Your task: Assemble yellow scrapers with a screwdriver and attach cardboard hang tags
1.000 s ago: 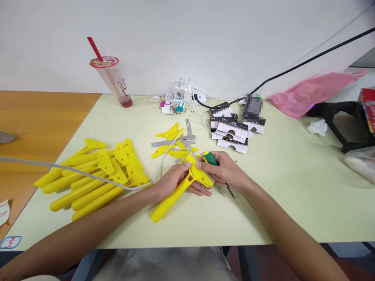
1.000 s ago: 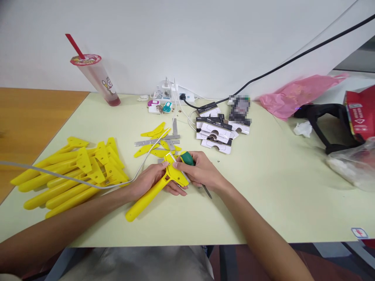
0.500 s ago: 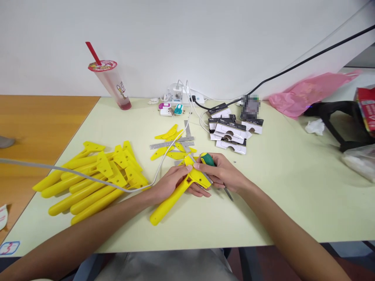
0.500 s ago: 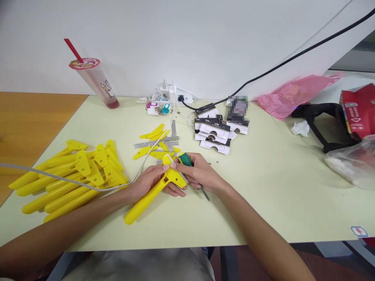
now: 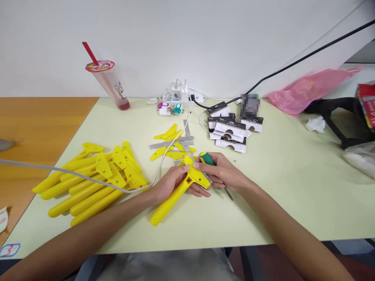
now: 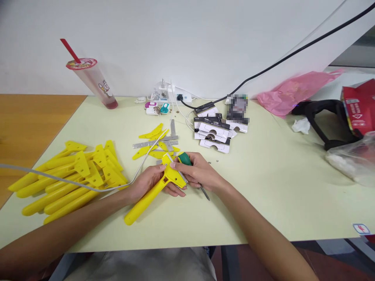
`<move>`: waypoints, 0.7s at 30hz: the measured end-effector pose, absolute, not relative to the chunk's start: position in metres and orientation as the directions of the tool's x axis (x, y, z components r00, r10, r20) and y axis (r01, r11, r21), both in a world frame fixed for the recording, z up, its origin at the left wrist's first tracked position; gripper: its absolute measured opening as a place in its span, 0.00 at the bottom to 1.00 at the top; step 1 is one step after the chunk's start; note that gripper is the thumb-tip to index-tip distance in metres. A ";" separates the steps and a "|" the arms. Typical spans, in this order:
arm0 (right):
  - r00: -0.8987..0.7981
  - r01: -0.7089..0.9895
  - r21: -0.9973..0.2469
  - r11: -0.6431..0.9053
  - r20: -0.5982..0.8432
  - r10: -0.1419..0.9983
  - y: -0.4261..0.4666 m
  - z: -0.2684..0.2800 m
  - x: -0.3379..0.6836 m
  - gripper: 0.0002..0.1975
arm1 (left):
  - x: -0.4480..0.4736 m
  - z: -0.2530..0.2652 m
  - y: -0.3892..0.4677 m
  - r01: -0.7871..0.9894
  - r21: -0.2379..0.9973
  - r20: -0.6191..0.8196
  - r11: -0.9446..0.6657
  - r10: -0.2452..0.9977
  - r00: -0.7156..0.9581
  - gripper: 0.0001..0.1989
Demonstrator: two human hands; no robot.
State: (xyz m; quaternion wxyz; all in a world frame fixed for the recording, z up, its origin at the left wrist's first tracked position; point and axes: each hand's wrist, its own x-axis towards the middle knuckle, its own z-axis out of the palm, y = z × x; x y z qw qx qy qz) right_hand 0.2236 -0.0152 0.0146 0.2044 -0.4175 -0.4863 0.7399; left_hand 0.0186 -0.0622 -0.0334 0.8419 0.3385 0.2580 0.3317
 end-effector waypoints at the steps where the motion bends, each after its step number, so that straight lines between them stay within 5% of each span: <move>1: -0.570 0.103 -0.890 -0.444 -0.418 0.708 -0.015 0.014 0.224 0.21 | 0.019 -0.034 -0.062 -0.384 0.739 -0.211 0.553 0.731 0.649 0.33; 21: -0.573 0.096 -0.888 -0.451 -0.420 0.704 -0.015 0.012 0.222 0.20 | 0.018 -0.037 -0.059 -0.366 0.739 -0.216 0.566 0.713 0.667 0.38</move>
